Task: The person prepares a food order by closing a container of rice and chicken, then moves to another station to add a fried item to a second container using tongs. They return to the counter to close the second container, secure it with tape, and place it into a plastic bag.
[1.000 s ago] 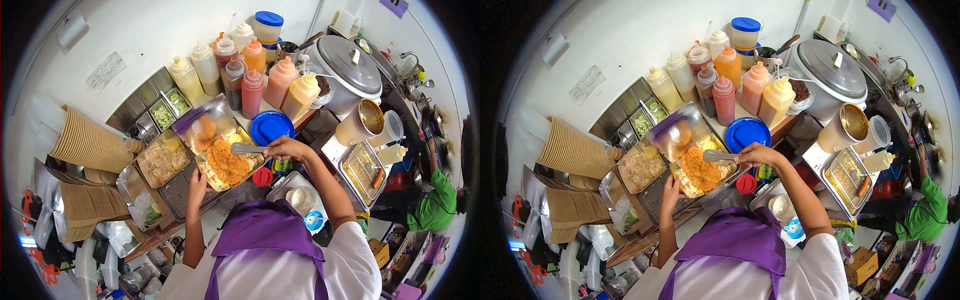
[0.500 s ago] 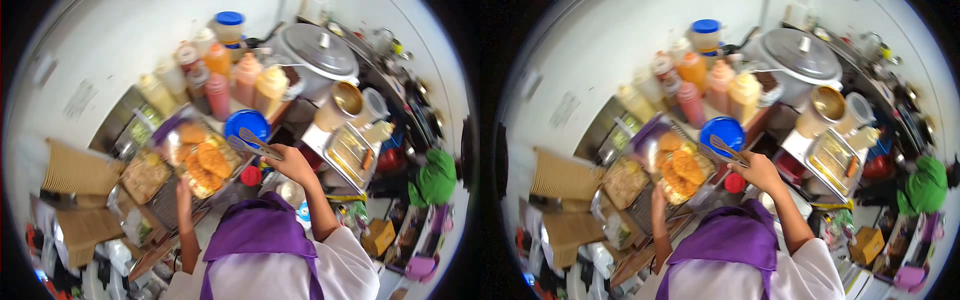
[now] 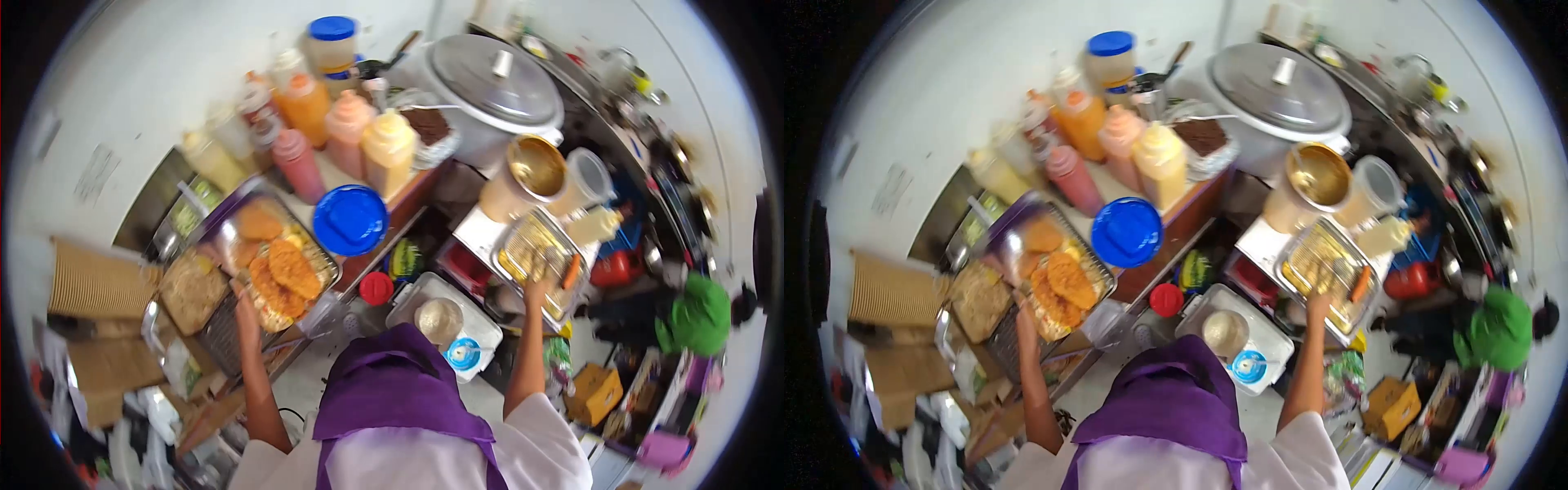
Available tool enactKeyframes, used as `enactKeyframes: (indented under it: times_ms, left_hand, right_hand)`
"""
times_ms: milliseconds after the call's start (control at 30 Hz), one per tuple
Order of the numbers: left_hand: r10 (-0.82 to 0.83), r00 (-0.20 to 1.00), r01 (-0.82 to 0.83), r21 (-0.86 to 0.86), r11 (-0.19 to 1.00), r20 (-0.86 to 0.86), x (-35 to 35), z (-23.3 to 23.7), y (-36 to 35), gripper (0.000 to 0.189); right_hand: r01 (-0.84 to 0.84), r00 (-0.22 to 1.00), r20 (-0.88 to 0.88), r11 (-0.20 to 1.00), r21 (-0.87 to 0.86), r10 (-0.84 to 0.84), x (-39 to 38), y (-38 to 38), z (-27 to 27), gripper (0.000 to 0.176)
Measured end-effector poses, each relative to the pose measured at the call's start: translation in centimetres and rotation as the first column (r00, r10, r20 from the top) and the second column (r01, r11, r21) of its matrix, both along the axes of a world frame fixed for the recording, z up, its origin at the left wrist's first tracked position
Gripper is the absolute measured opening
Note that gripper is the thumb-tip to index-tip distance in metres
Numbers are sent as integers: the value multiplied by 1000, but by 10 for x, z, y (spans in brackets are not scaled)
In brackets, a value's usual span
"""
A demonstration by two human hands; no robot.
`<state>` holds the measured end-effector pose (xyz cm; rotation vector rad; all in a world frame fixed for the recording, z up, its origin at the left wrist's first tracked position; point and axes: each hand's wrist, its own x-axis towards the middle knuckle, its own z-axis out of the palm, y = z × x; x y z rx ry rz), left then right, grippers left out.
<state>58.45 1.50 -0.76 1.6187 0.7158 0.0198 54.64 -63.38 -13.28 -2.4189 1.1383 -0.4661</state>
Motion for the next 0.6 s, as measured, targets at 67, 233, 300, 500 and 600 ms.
enactKeyframes:
  times_ms: [67,233,300,500,600]
  left_hand:
    - [54,996,-49,-82,995,67,-3,-8,5,49]
    - [114,993,-118,-326,938,-32,-4,14,-12,52]
    - [57,996,-16,-492,871,69,-6,24,-20,62]
    - [141,989,-113,-363,925,51,-3,-14,-15,53]
    - [-49,964,108,-219,970,260,3,-46,-6,32]
  right_hand:
    - [0,995,-96,988,-157,-15,-1,11,16,58]
    - [-526,761,-302,819,230,574,41,110,119,44]
    - [-697,694,260,535,477,672,59,218,161,25]
    - [-989,125,84,131,-70,989,160,400,138,26]
    - [-995,-89,-137,-83,46,987,195,423,116,23]
